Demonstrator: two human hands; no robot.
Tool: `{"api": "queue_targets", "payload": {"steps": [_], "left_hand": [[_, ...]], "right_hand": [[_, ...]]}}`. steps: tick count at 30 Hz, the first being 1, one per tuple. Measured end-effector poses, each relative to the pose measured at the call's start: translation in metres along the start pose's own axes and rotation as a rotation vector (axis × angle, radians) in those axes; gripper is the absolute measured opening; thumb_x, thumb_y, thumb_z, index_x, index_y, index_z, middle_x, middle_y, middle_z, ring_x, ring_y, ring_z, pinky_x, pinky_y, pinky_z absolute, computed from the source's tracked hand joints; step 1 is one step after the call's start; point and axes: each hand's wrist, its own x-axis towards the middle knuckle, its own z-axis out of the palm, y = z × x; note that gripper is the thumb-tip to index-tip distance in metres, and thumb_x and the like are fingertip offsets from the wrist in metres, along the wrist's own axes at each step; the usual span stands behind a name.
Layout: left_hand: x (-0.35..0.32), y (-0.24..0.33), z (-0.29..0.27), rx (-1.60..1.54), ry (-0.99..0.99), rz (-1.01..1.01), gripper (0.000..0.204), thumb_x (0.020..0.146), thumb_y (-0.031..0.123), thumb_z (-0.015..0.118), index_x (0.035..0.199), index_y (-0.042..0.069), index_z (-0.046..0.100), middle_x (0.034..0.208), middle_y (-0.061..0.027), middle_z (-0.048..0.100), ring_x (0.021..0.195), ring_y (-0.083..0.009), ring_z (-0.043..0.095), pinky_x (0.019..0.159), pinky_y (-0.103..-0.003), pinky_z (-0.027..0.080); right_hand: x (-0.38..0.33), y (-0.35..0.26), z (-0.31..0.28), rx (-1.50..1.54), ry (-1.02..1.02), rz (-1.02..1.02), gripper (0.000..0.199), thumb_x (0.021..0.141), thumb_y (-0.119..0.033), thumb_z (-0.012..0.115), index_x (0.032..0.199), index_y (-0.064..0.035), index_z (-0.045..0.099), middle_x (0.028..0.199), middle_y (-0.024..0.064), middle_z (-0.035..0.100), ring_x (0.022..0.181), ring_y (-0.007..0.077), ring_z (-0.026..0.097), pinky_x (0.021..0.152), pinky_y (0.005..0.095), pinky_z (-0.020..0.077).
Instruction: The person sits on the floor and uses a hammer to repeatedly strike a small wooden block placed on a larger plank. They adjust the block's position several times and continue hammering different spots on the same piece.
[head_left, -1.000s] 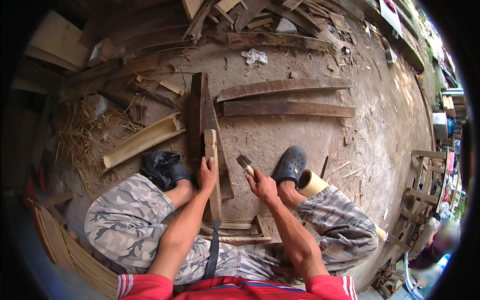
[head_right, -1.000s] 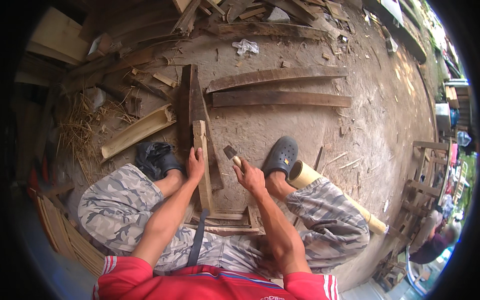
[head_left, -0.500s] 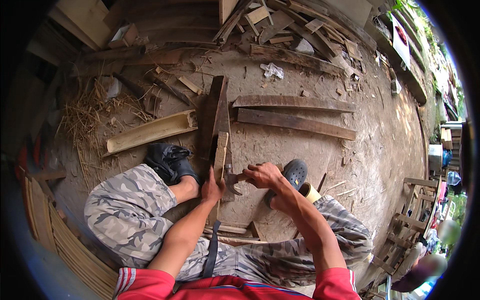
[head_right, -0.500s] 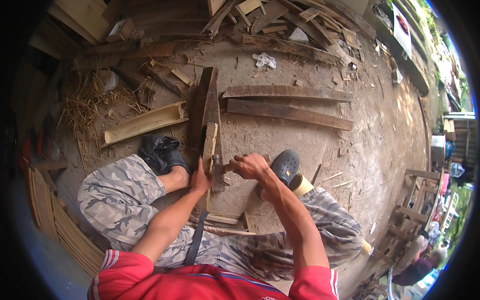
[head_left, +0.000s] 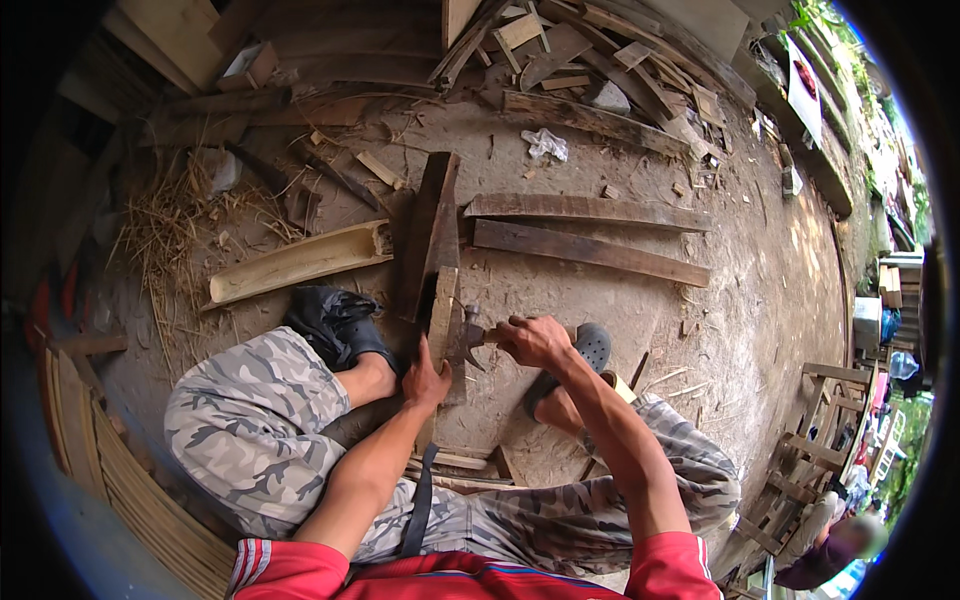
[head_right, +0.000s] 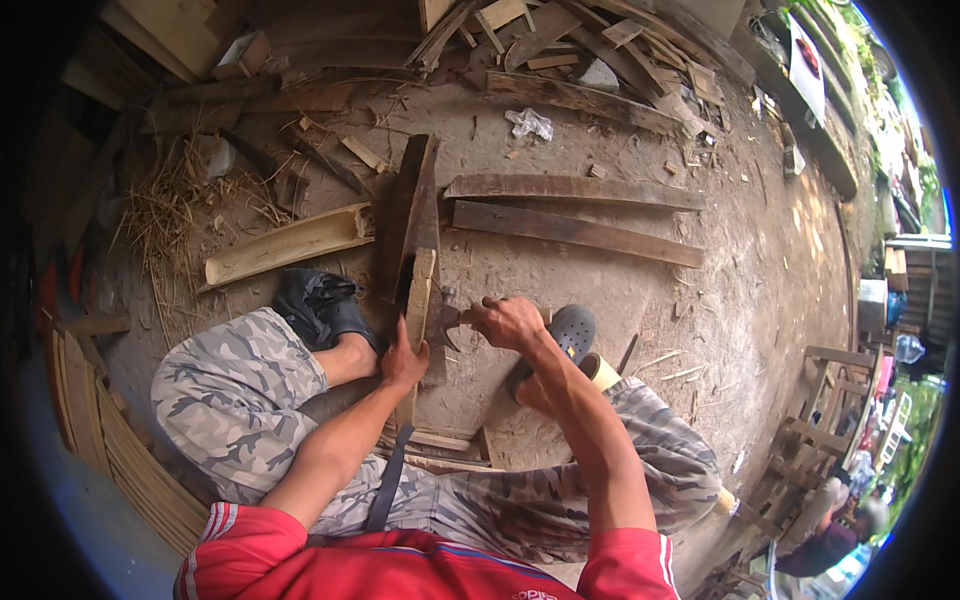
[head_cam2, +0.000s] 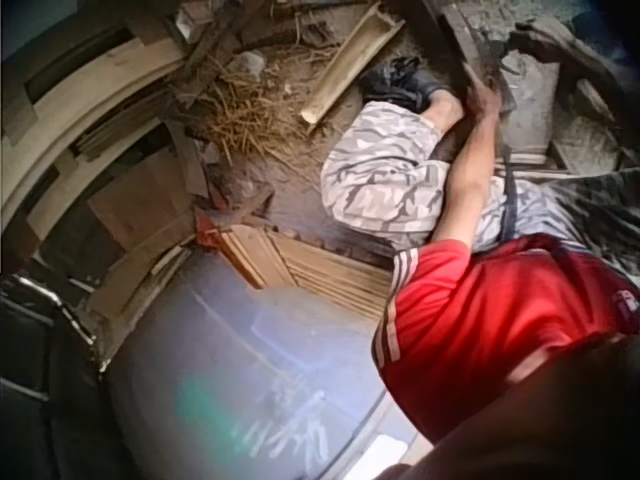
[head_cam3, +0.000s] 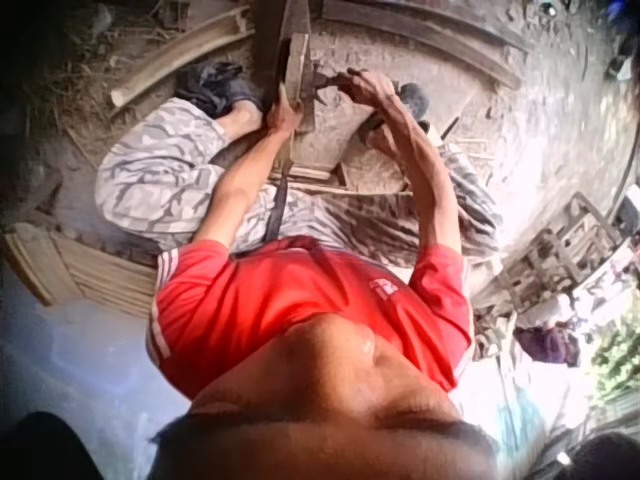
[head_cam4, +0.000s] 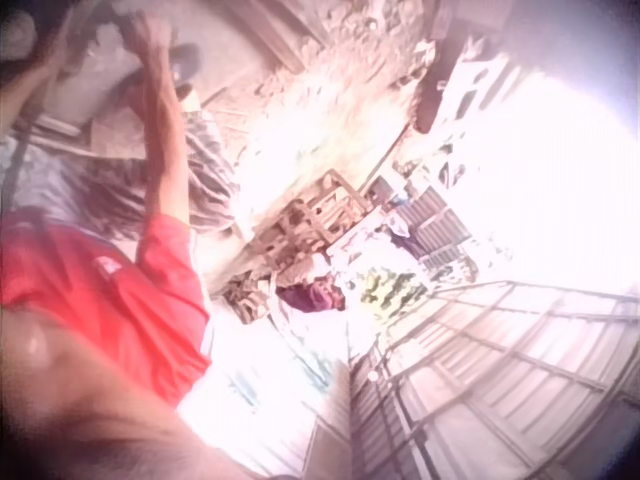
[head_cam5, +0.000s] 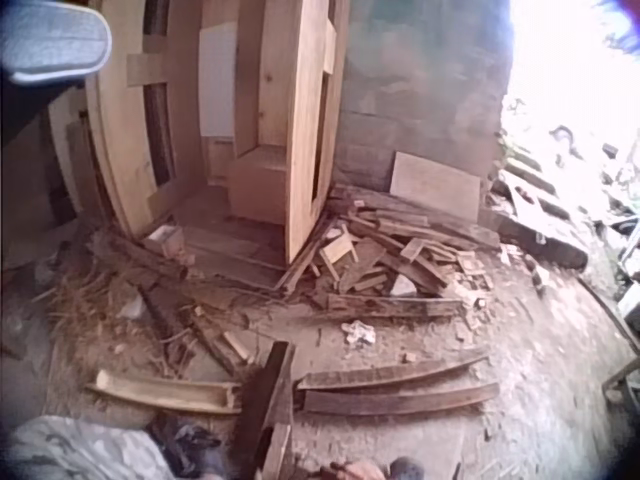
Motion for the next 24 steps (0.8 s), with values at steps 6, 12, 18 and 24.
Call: {"api": "queue_targets", "payload": {"steps": [6,12,18,24], "left_hand": [[0.003,-0.001,0.003,0.021,-0.02,-0.007,0.084,0.086,0.034,0.059,0.154,0.015,0.013,0.129,-0.0286,0.055,0.107,-0.0468,0.059,0.088,-0.053,0.049],[0.003,-0.005,0.0,0.048,-0.024,0.019,0.085,0.087,0.039,0.058,0.154,0.019,0.011,0.122,-0.0318,0.057,0.109,-0.0488,0.057,0.093,-0.053,0.046],[0.001,0.008,-0.023,0.08,-0.089,-0.017,0.086,0.086,0.039,0.061,0.155,0.024,0.011,0.119,-0.0301,0.059,0.108,-0.0467,0.058,0.093,-0.052,0.047],[0.002,0.021,-0.034,0.093,-0.134,-0.057,0.09,0.085,0.04,0.064,0.155,0.024,0.011,0.11,-0.0275,0.064,0.104,-0.0457,0.061,0.091,-0.05,0.049]], "right_hand": [[-0.009,-0.002,-0.011,-0.005,-0.041,-0.084,0.026,0.091,-0.036,0.06,0.116,-0.0269,0.061,0.096,0.0043,0.066,0.078,0.0303,0.068,0.063,0.0443,0.0558],[-0.01,-0.01,0.009,0.07,0.073,0.075,0.027,0.09,-0.039,0.061,0.11,-0.0203,0.061,0.095,0.0052,0.066,0.078,0.0314,0.068,0.064,0.045,0.0555],[-0.014,-0.01,0.009,0.014,0.048,0.006,0.026,0.09,-0.038,0.061,0.111,-0.0235,0.062,0.092,0.0053,0.065,0.075,0.0309,0.068,0.063,0.0446,0.0556],[-0.007,-0.011,0.015,0.047,0.161,0.034,0.026,0.088,-0.036,0.064,0.106,-0.0183,0.061,0.09,0.0064,0.066,0.076,0.0316,0.068,0.064,0.0438,0.0559]]}}
